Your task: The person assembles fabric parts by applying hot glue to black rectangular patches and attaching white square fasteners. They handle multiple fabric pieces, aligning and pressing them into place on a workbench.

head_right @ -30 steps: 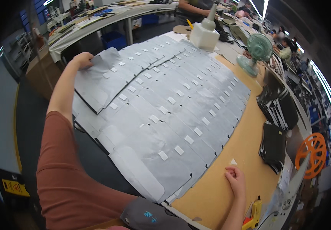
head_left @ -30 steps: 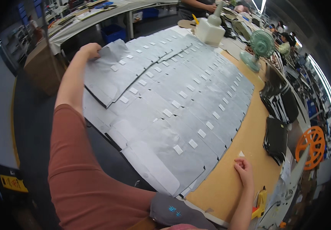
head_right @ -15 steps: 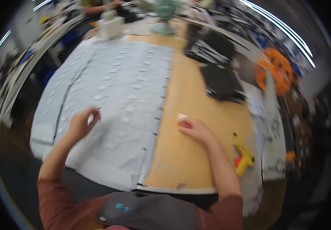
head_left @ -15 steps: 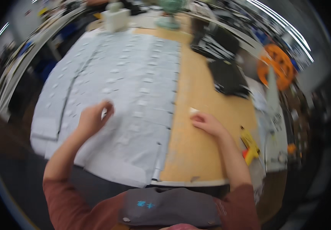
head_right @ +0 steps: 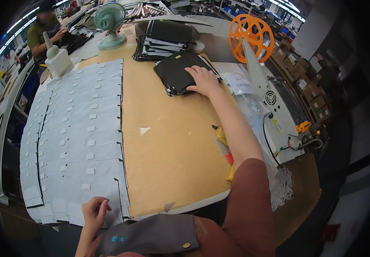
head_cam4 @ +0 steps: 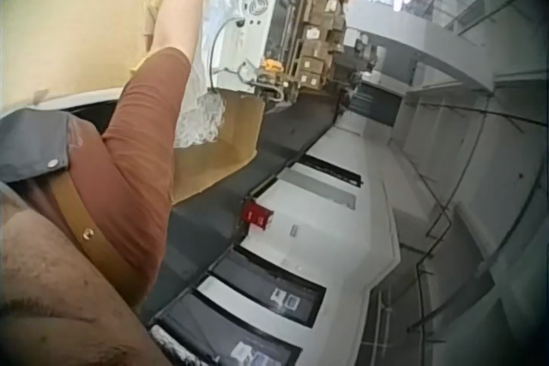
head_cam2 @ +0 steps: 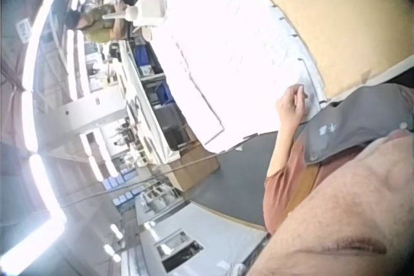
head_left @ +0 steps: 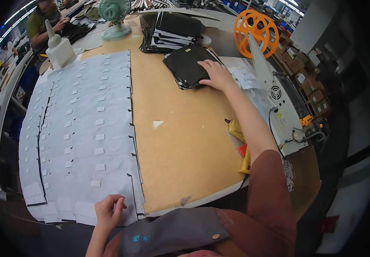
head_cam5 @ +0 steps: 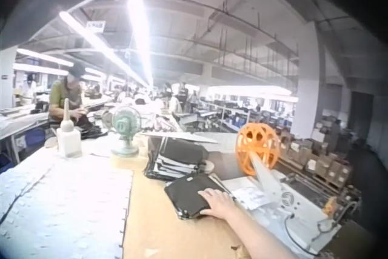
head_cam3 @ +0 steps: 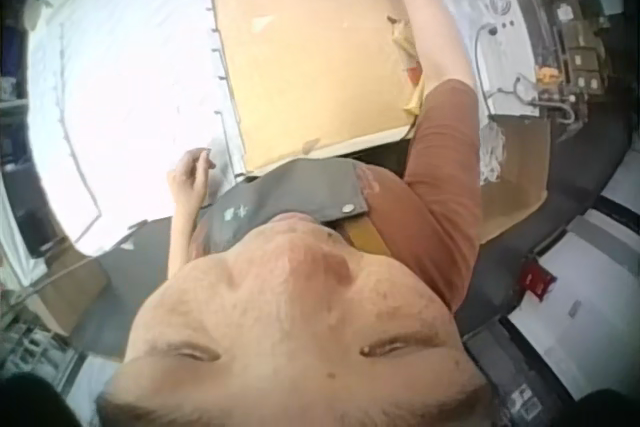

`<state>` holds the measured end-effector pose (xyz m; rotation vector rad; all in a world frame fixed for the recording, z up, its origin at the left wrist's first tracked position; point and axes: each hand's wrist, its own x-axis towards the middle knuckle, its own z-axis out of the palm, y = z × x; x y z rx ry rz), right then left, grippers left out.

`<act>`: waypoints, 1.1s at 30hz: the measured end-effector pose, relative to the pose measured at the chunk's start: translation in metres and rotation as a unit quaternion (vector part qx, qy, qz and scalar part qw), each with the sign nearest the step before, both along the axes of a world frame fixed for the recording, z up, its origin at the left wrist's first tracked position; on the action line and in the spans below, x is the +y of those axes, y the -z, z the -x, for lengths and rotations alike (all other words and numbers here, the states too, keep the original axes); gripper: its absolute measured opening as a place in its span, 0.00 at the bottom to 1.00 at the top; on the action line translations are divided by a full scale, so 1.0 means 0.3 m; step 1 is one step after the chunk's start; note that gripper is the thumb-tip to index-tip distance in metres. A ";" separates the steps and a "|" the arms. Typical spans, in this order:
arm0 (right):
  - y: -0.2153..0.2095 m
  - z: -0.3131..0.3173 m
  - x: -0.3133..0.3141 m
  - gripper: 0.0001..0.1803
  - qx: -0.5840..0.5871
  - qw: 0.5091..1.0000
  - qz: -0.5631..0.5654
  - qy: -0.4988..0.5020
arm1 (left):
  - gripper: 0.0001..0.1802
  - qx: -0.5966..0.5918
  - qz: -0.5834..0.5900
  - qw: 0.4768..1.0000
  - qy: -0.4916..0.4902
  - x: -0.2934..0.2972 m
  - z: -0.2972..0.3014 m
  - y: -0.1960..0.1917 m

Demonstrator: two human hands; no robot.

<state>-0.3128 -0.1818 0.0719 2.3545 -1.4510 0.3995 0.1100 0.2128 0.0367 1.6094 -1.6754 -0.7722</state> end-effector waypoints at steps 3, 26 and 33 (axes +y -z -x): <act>0.014 0.057 -0.064 0.43 0.029 0.995 -0.093 0.007 | 0.02 0.025 0.015 0.999 -0.033 0.005 0.024 0.035; -0.203 -0.139 -0.194 0.11 -0.216 0.953 0.210 -0.033 | 0.04 0.070 -0.009 0.998 -0.001 -0.051 0.079 0.029; -0.461 -0.506 0.185 0.11 -0.612 0.774 0.021 -0.162 | 0.18 0.365 -0.224 0.904 -0.007 -0.123 0.115 -0.054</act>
